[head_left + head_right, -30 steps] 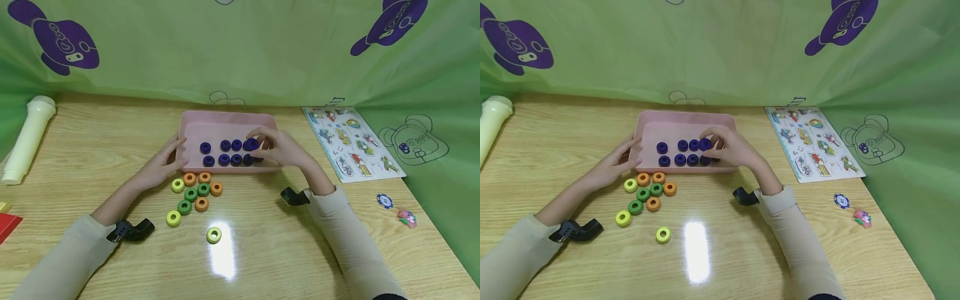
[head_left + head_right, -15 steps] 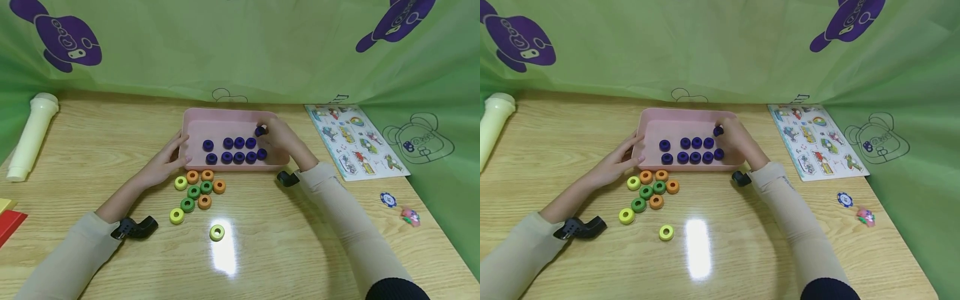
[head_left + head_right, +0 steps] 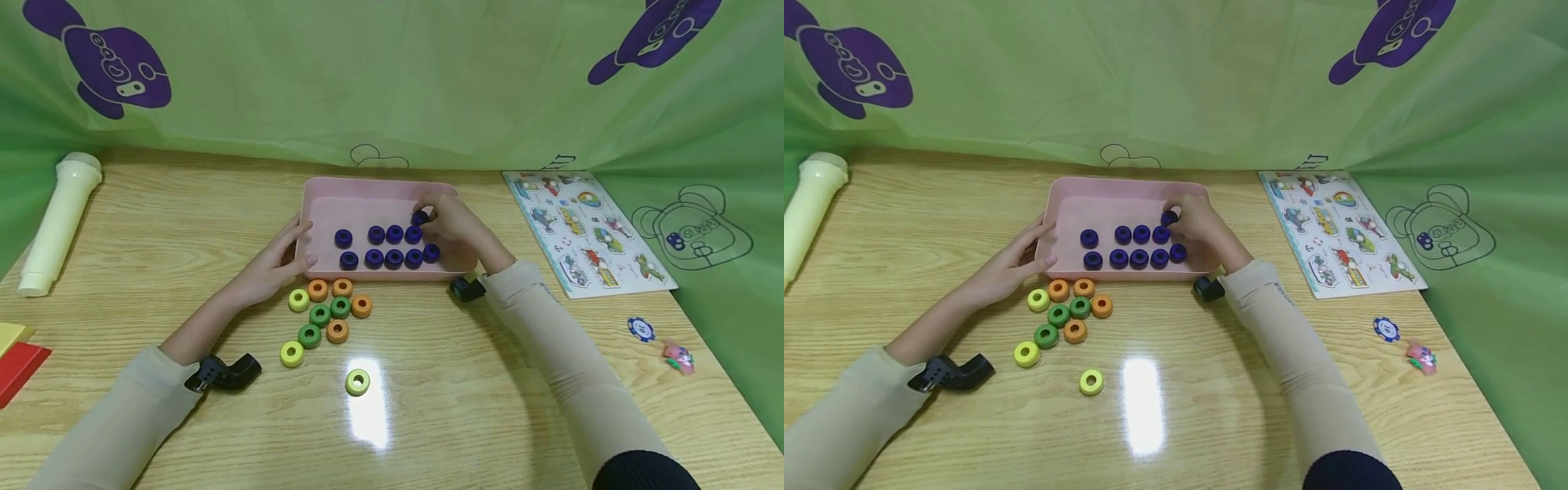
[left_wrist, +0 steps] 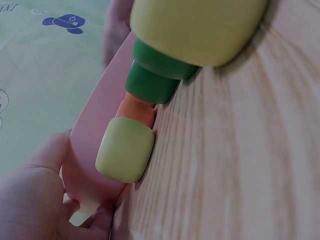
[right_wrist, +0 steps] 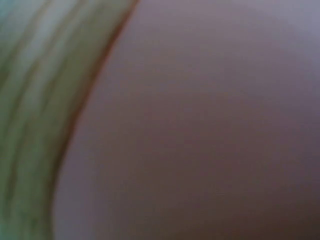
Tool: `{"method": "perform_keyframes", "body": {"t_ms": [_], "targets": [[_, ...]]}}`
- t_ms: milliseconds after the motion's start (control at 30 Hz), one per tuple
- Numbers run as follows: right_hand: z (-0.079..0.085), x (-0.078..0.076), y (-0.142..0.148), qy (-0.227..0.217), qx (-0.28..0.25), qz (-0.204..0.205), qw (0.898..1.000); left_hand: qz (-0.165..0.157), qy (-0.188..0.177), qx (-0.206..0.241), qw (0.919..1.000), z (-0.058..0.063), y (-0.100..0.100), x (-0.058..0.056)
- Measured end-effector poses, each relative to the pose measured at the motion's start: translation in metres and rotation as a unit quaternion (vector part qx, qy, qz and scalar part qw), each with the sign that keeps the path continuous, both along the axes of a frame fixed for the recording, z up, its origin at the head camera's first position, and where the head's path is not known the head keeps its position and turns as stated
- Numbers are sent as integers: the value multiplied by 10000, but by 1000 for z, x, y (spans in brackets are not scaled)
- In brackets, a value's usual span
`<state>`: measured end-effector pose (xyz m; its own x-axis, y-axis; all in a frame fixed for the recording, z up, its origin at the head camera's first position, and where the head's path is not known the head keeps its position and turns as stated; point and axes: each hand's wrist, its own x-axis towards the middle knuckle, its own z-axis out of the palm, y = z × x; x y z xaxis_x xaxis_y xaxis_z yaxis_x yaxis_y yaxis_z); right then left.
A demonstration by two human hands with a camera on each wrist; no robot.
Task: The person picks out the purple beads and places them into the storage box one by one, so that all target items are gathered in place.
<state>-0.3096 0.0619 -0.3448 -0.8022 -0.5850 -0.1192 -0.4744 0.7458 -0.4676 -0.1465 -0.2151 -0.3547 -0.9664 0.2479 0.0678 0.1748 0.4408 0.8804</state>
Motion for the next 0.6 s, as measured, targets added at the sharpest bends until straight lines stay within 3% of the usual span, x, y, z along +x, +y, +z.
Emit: {"method": "perform_keyframes", "body": {"t_ms": [233,367,533,600], "targets": [[6,6,11,-334,-409,-191,9984,-77,47,-49,9999,0,1,-2],[17,20,14,-108,-528,-491,9973,-23,58,-140,9999,-1,-3,0],[27,47,23,768,-1213,-729,9869,-38,41,-199,9998,-4,-15,6],[29,60,32,1628,-1483,-710,9729,-67,-57,-75,9999,-6,-24,9]]}}
